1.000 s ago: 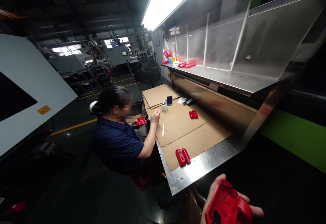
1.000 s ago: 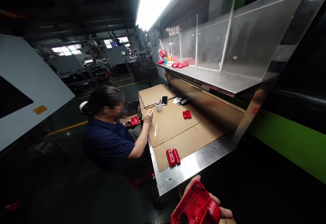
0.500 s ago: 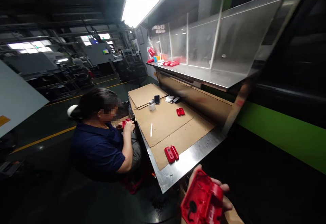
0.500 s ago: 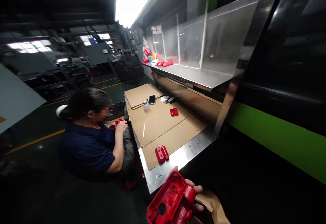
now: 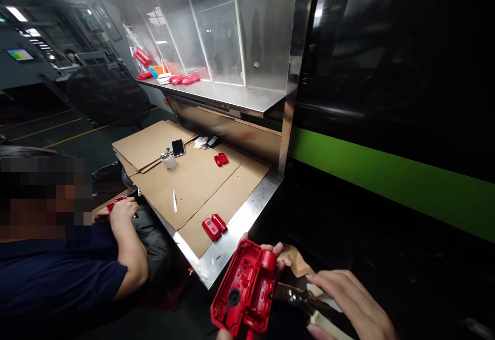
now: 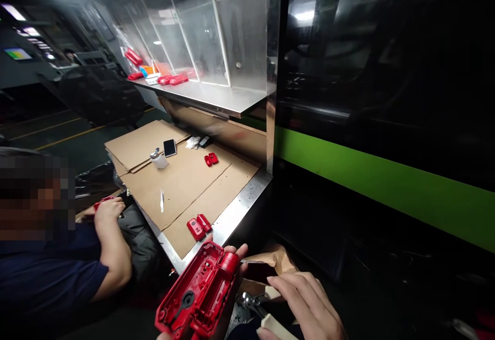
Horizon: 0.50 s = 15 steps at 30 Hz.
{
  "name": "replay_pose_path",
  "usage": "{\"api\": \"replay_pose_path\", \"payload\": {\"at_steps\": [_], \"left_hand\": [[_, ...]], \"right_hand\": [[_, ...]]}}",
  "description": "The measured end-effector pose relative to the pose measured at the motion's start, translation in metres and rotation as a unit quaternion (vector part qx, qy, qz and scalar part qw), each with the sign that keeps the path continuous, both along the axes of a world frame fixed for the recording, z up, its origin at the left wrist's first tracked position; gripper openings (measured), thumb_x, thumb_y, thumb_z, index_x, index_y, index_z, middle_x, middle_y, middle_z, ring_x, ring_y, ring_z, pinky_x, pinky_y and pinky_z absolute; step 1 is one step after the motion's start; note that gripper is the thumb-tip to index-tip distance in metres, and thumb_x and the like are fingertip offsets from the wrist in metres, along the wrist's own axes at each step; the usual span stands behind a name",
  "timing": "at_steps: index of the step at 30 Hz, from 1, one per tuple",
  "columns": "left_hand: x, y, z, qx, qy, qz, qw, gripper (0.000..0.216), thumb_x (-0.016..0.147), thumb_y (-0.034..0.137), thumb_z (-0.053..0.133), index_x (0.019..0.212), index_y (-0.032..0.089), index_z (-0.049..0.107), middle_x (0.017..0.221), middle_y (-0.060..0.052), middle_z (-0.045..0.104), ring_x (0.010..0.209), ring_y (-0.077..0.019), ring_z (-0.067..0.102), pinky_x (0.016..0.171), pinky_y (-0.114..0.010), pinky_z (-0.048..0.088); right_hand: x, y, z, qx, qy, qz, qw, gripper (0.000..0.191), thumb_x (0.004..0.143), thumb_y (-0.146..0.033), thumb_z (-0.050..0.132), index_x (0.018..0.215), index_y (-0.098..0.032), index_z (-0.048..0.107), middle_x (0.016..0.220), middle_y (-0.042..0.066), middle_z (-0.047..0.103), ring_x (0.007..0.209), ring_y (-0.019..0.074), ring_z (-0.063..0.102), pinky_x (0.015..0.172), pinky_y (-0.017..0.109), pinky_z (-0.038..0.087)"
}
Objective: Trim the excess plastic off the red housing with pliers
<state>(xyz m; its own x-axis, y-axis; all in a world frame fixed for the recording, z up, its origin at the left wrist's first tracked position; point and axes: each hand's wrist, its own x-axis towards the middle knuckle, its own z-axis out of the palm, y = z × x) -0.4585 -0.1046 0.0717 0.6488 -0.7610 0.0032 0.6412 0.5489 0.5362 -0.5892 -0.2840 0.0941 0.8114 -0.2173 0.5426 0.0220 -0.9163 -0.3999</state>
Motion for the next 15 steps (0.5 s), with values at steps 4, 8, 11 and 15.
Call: {"api": "replay_pose_path", "payload": {"at_steps": [4, 8, 11, 15], "left_hand": [[0.000, -0.005, 0.005, -0.003, -0.012, 0.010, 1.000, 0.109, 0.060, 0.041, 0.092, 0.154, 0.026, 0.038, 0.154, -0.019, 0.045, 0.148, -0.0459, 0.022, 0.124, -0.058, 0.019], [-0.004, -0.008, 0.004, -0.003, -0.015, 0.029, 0.999, 0.105, 0.062, 0.054, 0.088, 0.152, 0.024, 0.042, 0.154, -0.020, 0.044, 0.149, -0.0458, 0.020, 0.124, -0.057, 0.018], [-0.007, -0.008, 0.001, 0.000, -0.014, 0.043, 0.999, 0.108, 0.062, 0.066, 0.084, 0.152, 0.026, 0.040, 0.155, -0.018, 0.044, 0.150, -0.0449, 0.019, 0.125, -0.057, 0.018], [-0.009, -0.011, -0.001, 0.007, -0.027, 0.062, 0.998, 0.107, 0.065, 0.068, 0.080, 0.155, 0.030, 0.034, 0.154, -0.014, 0.045, 0.151, -0.0435, 0.020, 0.125, -0.058, 0.020]], "right_hand": [[0.001, 0.004, 0.009, -0.025, -0.018, -0.006, 0.999, 0.037, 0.095, -0.046, 0.060, 0.116, -0.016, 0.061, 0.094, 0.008, 0.070, 0.084, 0.0171, 0.070, 0.072, 0.023, 0.062], [0.008, 0.007, 0.015, -0.031, -0.039, -0.012, 0.999, 0.034, 0.097, -0.046, 0.057, 0.111, -0.015, 0.062, 0.090, 0.008, 0.071, 0.081, 0.0175, 0.070, 0.069, 0.024, 0.061], [0.010, 0.009, 0.015, -0.029, -0.040, -0.011, 0.999, 0.035, 0.097, -0.046, 0.057, 0.112, -0.015, 0.063, 0.091, 0.009, 0.071, 0.082, 0.0177, 0.070, 0.069, 0.025, 0.061], [0.010, 0.011, 0.012, -0.034, -0.043, -0.003, 0.998, 0.035, 0.097, -0.046, 0.058, 0.111, -0.014, 0.063, 0.091, 0.009, 0.071, 0.082, 0.0184, 0.070, 0.069, 0.026, 0.061]]}}
